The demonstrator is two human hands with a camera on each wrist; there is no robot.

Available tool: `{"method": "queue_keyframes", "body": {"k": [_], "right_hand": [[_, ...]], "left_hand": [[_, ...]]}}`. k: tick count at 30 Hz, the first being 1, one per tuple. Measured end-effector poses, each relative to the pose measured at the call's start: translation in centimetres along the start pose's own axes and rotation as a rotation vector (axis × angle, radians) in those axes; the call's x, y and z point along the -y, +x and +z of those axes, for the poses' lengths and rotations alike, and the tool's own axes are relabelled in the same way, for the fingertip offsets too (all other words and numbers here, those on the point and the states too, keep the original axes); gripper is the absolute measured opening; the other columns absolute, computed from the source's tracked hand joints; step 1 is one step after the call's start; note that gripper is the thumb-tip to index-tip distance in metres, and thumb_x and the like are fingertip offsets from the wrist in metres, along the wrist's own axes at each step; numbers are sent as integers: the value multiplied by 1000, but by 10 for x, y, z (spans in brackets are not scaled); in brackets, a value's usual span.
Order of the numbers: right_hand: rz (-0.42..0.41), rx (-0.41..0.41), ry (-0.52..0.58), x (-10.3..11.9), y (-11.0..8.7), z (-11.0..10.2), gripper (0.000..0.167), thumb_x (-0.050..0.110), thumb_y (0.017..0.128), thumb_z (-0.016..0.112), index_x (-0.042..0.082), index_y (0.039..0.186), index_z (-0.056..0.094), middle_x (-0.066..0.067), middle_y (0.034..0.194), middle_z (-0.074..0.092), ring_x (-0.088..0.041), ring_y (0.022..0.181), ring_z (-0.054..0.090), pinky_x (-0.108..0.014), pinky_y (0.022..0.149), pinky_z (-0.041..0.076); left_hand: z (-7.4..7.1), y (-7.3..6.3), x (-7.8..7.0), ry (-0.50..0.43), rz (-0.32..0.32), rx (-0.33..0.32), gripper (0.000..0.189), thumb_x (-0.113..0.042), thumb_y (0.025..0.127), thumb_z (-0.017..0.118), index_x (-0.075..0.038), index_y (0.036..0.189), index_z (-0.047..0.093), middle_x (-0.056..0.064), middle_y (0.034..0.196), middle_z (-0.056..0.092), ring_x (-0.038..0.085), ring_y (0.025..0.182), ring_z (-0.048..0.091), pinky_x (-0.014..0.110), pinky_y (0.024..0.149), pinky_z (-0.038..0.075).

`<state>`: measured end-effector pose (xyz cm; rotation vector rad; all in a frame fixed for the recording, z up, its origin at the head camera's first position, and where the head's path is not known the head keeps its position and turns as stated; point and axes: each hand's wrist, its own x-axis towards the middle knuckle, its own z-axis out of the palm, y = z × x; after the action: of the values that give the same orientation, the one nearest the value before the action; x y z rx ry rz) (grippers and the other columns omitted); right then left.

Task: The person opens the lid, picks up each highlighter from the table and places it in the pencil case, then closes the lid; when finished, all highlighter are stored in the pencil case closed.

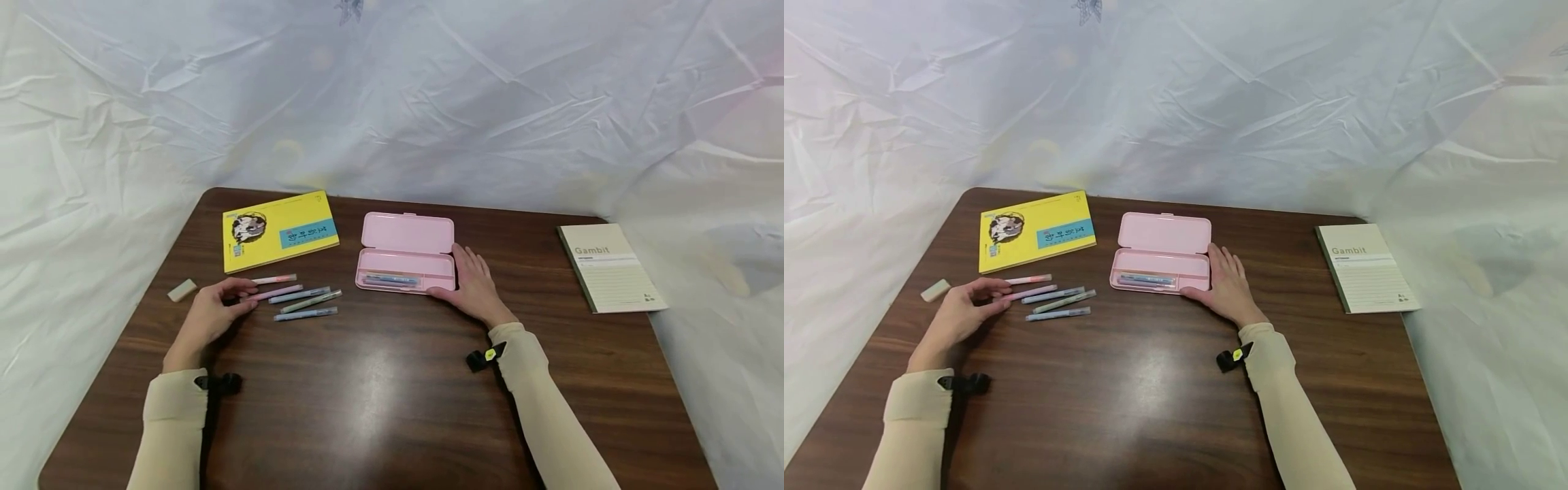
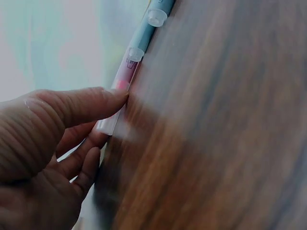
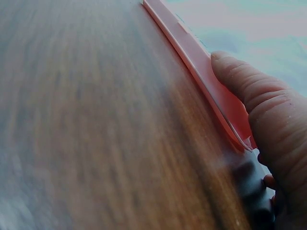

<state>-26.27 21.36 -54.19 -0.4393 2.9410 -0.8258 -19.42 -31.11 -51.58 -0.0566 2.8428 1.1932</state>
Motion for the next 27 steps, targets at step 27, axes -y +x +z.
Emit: {"method": "queue_keyframes", "body": {"k": [27], "right_hand": [[3, 7, -17, 2, 0, 0, 119, 64, 86, 77, 5, 169, 16, -20, 173, 24, -39, 161, 16, -56, 129, 6]], "left_hand": [[2, 3, -19, -5, -16, -79, 30, -35, 100, 75, -13, 121, 76, 10, 107, 72, 20, 97, 56, 26, 80, 42]]}}
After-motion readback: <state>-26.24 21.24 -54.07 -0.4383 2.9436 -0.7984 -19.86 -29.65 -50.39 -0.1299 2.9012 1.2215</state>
